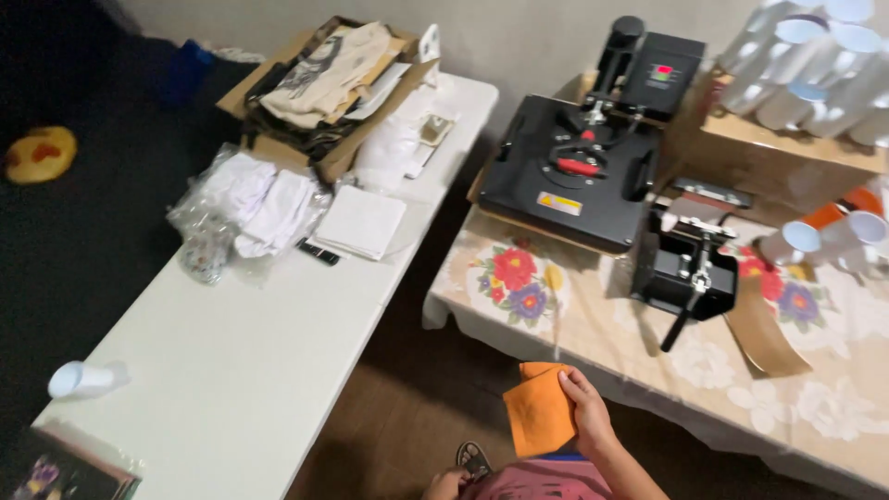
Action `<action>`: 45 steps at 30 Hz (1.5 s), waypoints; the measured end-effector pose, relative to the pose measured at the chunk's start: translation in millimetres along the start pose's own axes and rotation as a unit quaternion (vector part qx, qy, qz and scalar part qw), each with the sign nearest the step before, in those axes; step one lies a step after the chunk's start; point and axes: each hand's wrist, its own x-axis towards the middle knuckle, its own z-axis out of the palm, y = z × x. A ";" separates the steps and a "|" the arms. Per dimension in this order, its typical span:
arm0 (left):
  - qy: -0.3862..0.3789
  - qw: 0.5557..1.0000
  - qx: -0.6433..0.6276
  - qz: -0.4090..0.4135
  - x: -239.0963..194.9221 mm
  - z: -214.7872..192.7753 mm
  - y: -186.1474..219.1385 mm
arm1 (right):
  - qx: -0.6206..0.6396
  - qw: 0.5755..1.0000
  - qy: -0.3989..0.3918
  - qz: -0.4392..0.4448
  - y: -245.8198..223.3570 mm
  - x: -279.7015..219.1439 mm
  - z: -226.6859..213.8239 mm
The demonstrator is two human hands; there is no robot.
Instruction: A person prepares a mug with a heat clamp, sorts through printed stickers, and handles a white bag in a printing workshop.
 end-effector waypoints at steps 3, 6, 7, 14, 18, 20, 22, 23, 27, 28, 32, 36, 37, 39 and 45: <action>-0.002 0.997 0.063 0.040 8.9 21.5 32.2 | 0.011 0.998 0.058 -0.025 -22.5 -16.8 -59.0; 0.066 0.961 0.133 0.235 8.6 44.9 80.8 | 0.037 0.990 0.126 -0.051 -34.5 -18.1 -133.9; 0.101 0.949 0.121 0.274 7.9 54.4 101.1 | 0.060 0.982 0.161 -0.074 -36.2 -16.1 -162.8; 0.005 0.963 0.070 0.259 10.3 156.6 271.2 | 0.048 0.953 0.278 -0.113 -76.9 -26.1 -331.7; -0.051 0.961 0.058 0.264 14.5 243.2 337.4 | 0.057 0.945 0.293 -0.137 -111.5 -45.3 -413.9; -0.066 0.956 0.052 0.281 9.7 273.1 348.8 | 0.056 0.941 0.306 -0.131 -122.3 -63.1 -447.6; -0.041 0.927 0.074 0.365 6.2 280.7 375.2 | 0.073 0.936 0.314 -0.142 -144.5 -73.6 -474.4; -0.041 0.922 0.079 0.376 17.7 284.2 388.0 | 0.078 0.933 0.315 -0.154 -151.5 -73.4 -491.2; -0.024 0.926 0.149 0.346 19.2 293.3 411.1 | 0.097 0.923 0.347 -0.138 -150.4 -88.9 -542.9; -0.047 0.929 0.163 0.328 22.9 291.1 429.2 | 0.095 0.920 0.351 -0.144 -159.1 -81.2 -554.0; -0.036 0.923 0.129 0.360 28.1 302.9 452.3 | 0.115 0.917 0.360 -0.132 -179.9 -72.5 -564.4; -0.076 0.932 0.218 0.279 35.8 307.8 488.9 | 0.122 0.918 0.349 -0.142 -202.6 -58.5 -571.6; -0.042 0.922 0.205 0.325 45.5 311.4 493.8 | 0.119 0.919 0.344 -0.149 -210.1 -53.2 -573.1; -0.040 0.930 0.201 0.304 42.0 307.7 513.7 | 0.113 0.922 0.340 -0.149 -213.1 -41.0 -584.8; 0.007 0.952 0.163 0.258 84.0 299.4 552.9 | 0.082 0.931 0.331 -0.128 -246.7 -0.9 -598.2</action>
